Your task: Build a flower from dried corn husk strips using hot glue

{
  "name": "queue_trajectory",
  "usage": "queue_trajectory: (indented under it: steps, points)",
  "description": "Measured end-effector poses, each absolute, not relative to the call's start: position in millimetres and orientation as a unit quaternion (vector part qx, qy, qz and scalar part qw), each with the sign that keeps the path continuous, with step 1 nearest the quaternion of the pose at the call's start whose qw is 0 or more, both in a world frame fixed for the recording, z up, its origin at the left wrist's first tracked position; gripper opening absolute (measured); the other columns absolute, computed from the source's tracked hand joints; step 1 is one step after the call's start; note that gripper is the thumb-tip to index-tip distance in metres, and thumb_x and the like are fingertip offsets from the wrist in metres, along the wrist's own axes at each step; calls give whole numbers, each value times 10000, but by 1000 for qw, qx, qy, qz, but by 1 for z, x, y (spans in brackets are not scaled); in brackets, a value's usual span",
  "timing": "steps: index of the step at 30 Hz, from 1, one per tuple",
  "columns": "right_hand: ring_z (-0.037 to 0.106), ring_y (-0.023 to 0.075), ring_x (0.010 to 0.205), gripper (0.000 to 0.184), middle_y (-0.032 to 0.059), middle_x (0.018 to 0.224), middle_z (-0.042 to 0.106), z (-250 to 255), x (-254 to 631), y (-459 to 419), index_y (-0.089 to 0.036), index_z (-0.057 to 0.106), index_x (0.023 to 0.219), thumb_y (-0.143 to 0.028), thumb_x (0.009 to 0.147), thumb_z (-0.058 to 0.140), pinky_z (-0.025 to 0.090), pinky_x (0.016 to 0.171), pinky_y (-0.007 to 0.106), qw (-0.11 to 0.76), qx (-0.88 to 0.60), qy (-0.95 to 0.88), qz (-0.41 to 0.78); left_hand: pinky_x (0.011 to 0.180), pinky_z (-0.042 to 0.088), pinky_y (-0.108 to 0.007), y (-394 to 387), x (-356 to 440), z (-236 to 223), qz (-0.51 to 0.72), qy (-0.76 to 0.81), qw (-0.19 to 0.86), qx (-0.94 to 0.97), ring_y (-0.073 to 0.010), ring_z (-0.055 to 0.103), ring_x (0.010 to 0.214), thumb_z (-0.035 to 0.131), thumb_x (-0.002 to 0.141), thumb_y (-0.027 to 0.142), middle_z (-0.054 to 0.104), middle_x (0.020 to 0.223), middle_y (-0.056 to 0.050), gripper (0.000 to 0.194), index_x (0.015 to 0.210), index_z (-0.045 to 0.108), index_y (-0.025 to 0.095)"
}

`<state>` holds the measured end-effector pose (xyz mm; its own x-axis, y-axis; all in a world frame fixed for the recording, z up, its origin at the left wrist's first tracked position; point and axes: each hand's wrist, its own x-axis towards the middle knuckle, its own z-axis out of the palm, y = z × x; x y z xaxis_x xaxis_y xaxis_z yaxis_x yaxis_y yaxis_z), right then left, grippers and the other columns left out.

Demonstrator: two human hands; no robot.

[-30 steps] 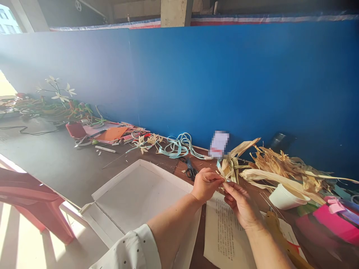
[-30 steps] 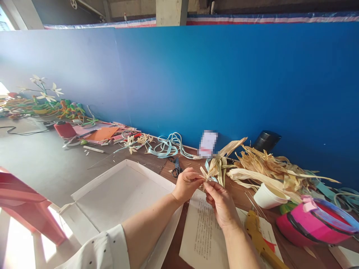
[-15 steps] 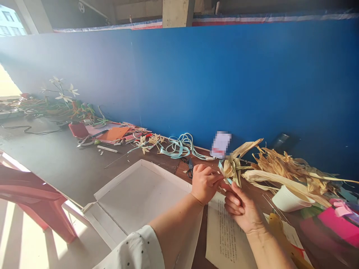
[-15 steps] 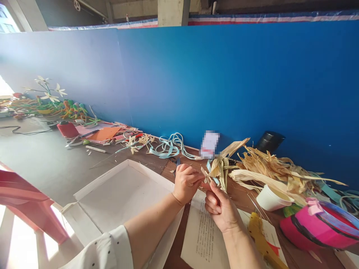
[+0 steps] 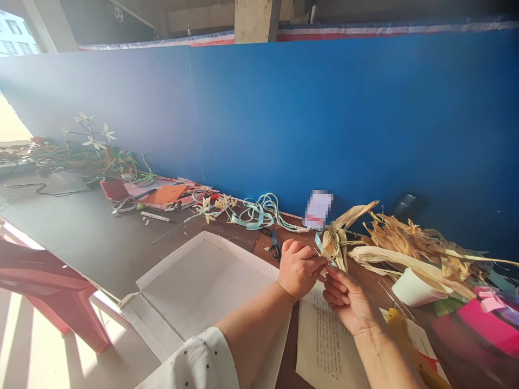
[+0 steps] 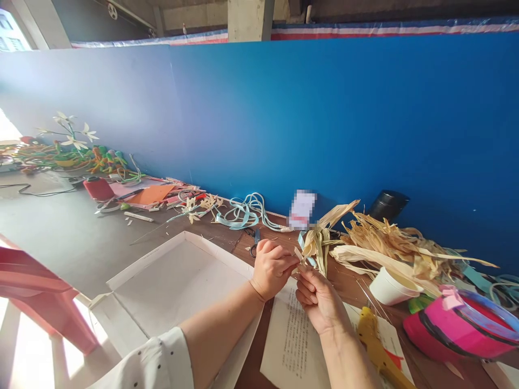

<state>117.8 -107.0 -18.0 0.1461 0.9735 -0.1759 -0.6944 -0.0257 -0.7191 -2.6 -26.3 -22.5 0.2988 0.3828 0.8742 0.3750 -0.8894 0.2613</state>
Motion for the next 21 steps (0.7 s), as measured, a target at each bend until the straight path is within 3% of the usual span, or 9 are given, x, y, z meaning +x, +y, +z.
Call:
queue_trajectory:
  steps: [12, 15, 17, 21]
  points:
    - [131, 7, 405, 305, -107, 506, 256, -15, 114, -105, -169, 473, 620, -230, 670, 768, 188, 343, 142, 674, -379, -212, 597, 860, 353, -377, -31, 1, -25, 526, 258, 99, 804, -175, 527, 837, 560, 818, 249, 669, 807, -37, 160, 834, 718, 266]
    - [179, 3, 396, 257, -93, 513, 317, -12, 114, -106, -163, 560, 698, -356, 720, 729, 198, 342, 137, 660, -419, -222, 583, 801, 411, -335, -25, 5, -29, 548, 269, 216, 762, -158, 542, 781, 617, 771, 216, 654, 769, -36, 103, 762, 719, 232]
    - [212, 1, 386, 318, -83, 523, 363, -11, 115, -106, -162, 603, 753, -467, 733, 690, 202, 332, 136, 656, -442, -205, 576, 724, 445, -285, -20, 7, -30, 561, 276, 339, 703, -140, 552, 735, 651, 749, 229, 632, 727, -35, 76, 723, 713, 195]
    - [359, 24, 417, 382, -50, 598, 498, -11, 120, -103, -178, 620, 739, -549, 684, 695, 260, 323, 145, 686, -470, -125, 540, 656, 460, -247, -13, 8, -31, 548, 253, 510, 613, -116, 557, 672, 712, 693, 291, 602, 691, -23, 139, 706, 712, 153]
